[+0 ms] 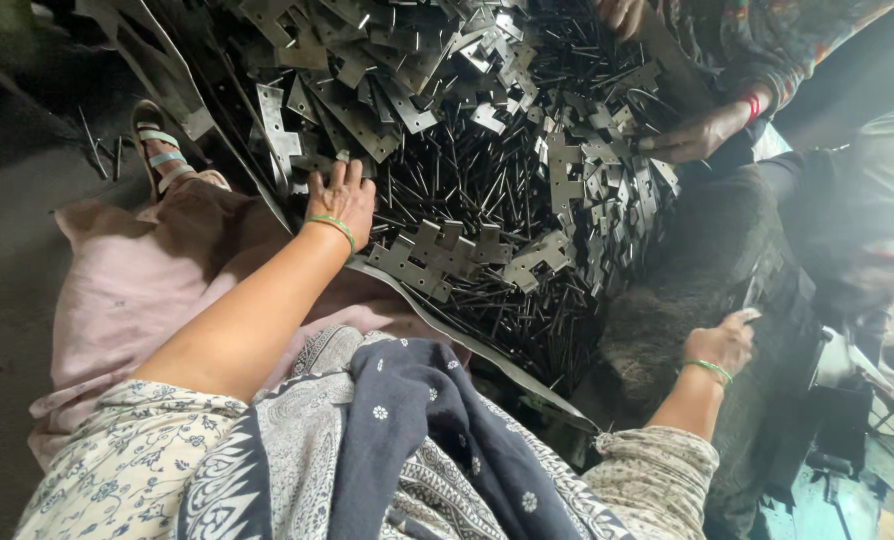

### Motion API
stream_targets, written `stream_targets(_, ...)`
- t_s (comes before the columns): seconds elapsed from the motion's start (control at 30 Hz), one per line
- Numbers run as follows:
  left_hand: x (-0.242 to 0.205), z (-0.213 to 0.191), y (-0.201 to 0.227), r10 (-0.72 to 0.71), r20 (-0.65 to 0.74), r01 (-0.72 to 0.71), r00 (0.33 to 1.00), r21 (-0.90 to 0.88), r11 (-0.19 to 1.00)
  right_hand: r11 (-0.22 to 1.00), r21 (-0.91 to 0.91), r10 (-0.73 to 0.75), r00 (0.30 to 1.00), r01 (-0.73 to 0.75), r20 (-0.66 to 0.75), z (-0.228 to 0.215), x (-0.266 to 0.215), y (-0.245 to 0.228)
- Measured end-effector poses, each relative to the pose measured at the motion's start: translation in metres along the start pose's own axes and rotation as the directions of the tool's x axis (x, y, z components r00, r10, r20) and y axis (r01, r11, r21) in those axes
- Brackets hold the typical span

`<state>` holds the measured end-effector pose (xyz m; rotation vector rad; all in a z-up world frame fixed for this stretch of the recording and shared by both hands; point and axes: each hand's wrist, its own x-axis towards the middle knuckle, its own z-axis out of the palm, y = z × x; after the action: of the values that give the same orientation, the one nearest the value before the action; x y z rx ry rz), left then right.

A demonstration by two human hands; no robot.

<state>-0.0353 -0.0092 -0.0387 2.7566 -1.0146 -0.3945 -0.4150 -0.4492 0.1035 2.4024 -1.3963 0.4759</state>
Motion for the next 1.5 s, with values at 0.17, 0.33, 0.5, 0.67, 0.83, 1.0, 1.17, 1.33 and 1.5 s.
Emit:
stream_targets(0.17,-0.007,-0.023,0.005,0.066,0.042,-0.068,0.997,0.062,0.996,0.942,0.204,-0.278,0.960,0.267,0.026,-0.024,-0.018,-0.074)
stream_targets(0.33,-0.019,-0.062,-0.002,0.111,-0.149,-0.155,0.982,-0.325,0.933,0.455,0.658,-0.801,0.598,0.600,0.008,-0.053,-0.083,-0.232)
stream_targets(0.5,-0.031,-0.093,-0.023,0.216,-0.123,-0.177,0.969,-0.953,0.248,0.275,0.369,-0.956,0.293,0.888,0.007,-0.059,-0.120,-0.321)
stream_targets(0.67,-0.051,-0.096,-0.042,0.231,-0.110,-0.007,0.967,-0.915,-0.404,0.478,0.439,-0.861,0.307,0.761,0.405,-0.062,-0.110,-0.317)
stream_targets(0.83,-0.059,-0.092,-0.044,0.003,-0.164,-0.122,0.986,-0.747,-0.654,0.710,0.514,-0.703,0.443,0.482,0.556,-0.066,-0.088,-0.291)
stream_targets(1.0,-0.062,-0.085,-0.048,0.134,-0.296,-0.062,0.946,-0.569,-0.820,0.717,0.692,-0.516,0.597,-0.091,0.614,-0.053,-0.065,-0.248)
stream_targets(1.17,-0.007,-0.061,-0.040,0.044,-0.582,-0.402,0.812,-0.502,0.765,0.530,0.834,-0.570,0.664,-0.154,0.485,-0.041,-0.083,-0.215)
stream_targets(1.33,0.031,-0.008,0.020,0.289,-0.223,-0.350,0.931,-0.321,0.880,0.389,0.908,-0.611,0.696,-0.153,0.378,-0.036,-0.093,-0.192)
stream_targets(1.5,0.022,0.012,0.070,0.387,-0.005,-0.385,0.922,-0.127,0.914,0.359,0.931,-0.619,0.728,-0.072,0.295,-0.029,-0.095,-0.172)
